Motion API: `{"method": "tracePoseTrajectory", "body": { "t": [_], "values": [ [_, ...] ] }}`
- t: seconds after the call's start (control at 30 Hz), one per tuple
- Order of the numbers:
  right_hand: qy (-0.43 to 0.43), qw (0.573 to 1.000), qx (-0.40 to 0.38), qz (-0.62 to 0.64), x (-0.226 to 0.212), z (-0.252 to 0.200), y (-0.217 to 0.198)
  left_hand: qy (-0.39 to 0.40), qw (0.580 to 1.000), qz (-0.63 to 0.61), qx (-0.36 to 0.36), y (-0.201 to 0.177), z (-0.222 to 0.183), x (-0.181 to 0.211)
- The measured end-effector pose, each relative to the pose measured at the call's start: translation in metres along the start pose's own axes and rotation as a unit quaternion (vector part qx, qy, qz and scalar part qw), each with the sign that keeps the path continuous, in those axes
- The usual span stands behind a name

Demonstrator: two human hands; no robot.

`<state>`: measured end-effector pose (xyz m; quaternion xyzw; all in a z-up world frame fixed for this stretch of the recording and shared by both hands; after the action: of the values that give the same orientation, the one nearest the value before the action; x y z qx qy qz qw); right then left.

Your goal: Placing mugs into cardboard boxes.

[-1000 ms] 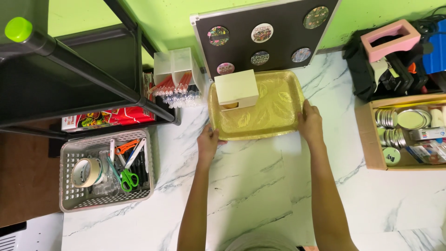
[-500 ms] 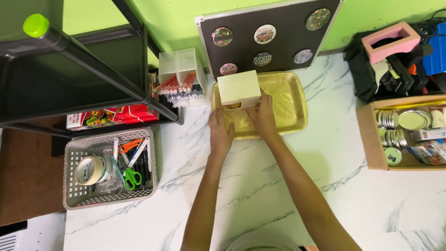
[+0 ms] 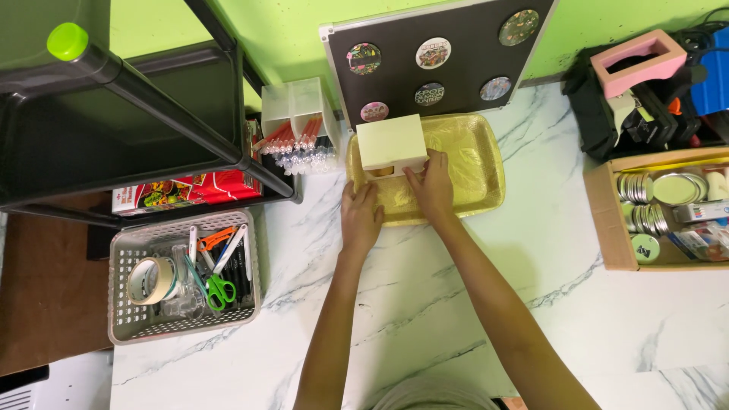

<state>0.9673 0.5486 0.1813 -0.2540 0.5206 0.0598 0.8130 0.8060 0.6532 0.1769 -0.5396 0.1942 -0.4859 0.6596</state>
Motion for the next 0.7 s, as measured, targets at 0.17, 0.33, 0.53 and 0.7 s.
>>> {"method": "tracePoseTrajectory", "body": {
  "t": [0.17, 0.33, 0.53, 0.7],
  "values": [
    [-0.013, 1.000, -0.006, 0.001, -0.001, 0.004, -0.001, -0.002, 1.000, 0.008, -0.014, 0.004, 0.001, -0.001],
    [-0.010, 1.000, -0.015, 0.021, 0.000, 0.006, 0.000, -0.006, 0.999, 0.007, -0.037, 0.007, -0.001, -0.001],
    [-0.030, 0.995, -0.033, 0.084, 0.011, 0.001, 0.006, 0.011, 0.999, 0.018, -0.042, 0.007, -0.004, 0.005],
    [-0.065, 0.994, -0.039, 0.074, 0.018, -0.007, 0.004, 0.002, 0.997, 0.016, -0.070, 0.007, -0.002, 0.003]
  ]
}}
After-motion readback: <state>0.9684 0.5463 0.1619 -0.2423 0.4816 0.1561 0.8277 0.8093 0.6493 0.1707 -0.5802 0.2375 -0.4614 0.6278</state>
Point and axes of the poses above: each hand's wrist, its own z-axis towards the middle knuckle, its own y-axis out of the palm, x = y × z, the point moved 10 cm from there along z, towards the middle knuckle, and after that the axes turned 14 degrees about z, right-handed, at the moved point
